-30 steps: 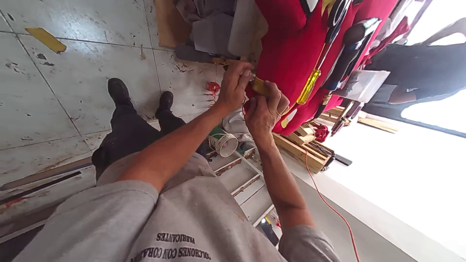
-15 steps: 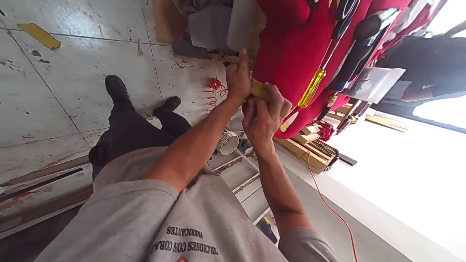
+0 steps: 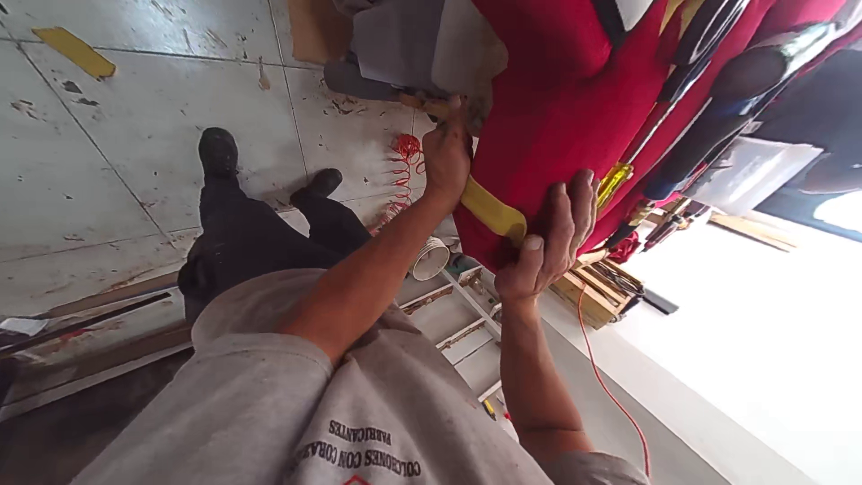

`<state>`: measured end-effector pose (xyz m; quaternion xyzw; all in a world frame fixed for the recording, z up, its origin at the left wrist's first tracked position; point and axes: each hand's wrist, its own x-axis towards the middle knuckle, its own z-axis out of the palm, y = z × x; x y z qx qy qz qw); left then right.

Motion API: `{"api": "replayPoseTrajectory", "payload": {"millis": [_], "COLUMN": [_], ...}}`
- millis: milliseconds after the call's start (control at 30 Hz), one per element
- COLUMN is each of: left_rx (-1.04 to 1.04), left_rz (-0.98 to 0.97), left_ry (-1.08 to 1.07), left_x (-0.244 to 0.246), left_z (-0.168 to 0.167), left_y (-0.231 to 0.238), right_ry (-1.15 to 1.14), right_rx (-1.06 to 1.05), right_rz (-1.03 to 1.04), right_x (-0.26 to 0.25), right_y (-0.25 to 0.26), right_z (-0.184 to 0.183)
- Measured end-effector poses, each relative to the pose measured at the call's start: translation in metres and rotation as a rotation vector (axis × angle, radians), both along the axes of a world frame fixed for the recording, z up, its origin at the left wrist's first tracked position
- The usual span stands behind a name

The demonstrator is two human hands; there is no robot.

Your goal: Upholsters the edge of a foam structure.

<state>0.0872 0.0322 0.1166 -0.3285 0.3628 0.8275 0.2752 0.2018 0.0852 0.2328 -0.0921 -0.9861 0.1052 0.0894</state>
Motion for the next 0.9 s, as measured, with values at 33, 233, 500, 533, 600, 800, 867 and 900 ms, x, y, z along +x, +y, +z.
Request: {"api": "replayPoseTrajectory", "payload": {"millis": [33, 233, 500, 533, 600, 800, 867, 900], "left_rx": [0.006, 0.027, 0.021, -0.042, -0.107, -0.366, -0.254, -0.166], "left_rz": [0.006, 0.013, -0.029, -0.066, -0.154, -0.313, -0.283, -0.231], "left_ry": [0.008, 0.011, 0.008, 0.012, 0.1, 0.41, 0.52, 0.553], "left_x": [-0.001, -0.001, -0.005, -0.007, -0.007, 0.005, 0.006, 0.008], "left_z": [-0.001, -0.004, -0.002, 0.001, 0.0, -0.014, -0.014, -0.017], "left_y": [0.001, 0.006, 0.008, 0.005, 0.006, 0.001, -0.006, -0.008], "right_ry": [0.001, -0.008, -0.001, -0.007, -0.005, 0.299, 0.298, 0.287], "right_rx": [-0.006, -0.04, -0.114, -0.139, -0.227, -0.258, -0.162, -0.129], "right_rz": [0.0, -0.017, 0.007, 0.024, 0.029, -0.133, -0.189, -0.234], "right_x": [0.0, 0.004, 0.003, 0.0, -0.008, 0.018, 0.037, 0.047], "right_y": [0.0, 0.002, 0.003, 0.001, 0.003, 0.036, 0.042, 0.046], "right_z": [-0.001, 0.0, 0.001, 0.003, 0.021, 0.085, 0.075, 0.069]}}
